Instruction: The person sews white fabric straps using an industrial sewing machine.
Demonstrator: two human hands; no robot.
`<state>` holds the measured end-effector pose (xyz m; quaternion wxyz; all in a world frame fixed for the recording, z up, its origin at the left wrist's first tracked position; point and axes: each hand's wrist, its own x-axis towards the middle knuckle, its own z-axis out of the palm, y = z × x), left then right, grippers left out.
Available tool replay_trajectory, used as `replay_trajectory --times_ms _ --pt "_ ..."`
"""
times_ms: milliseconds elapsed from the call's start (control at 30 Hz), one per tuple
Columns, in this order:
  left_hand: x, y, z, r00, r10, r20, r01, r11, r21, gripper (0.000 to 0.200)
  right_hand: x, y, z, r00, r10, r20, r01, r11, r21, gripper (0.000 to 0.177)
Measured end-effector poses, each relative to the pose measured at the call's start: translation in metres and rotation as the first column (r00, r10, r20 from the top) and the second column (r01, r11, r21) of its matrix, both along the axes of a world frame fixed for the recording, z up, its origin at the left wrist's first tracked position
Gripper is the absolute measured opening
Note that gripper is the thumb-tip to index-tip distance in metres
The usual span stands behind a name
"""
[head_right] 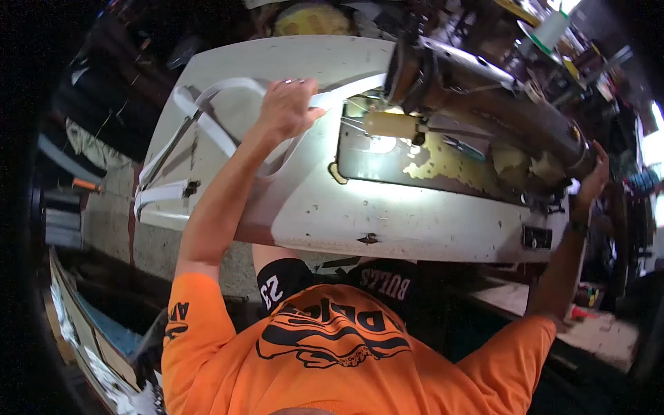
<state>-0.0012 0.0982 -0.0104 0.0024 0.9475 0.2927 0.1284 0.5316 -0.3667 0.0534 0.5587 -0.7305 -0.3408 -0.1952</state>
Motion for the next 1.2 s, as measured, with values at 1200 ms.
replay_trajectory --times_ms 1200 --pt "-0.231 0.173 0.079 0.622 0.448 -0.643 -0.612 0.789 -0.043 0.033 -0.314 0.128 -0.077 0.945 0.264 0.193 -0.060 0.720 -0.691 0.047"
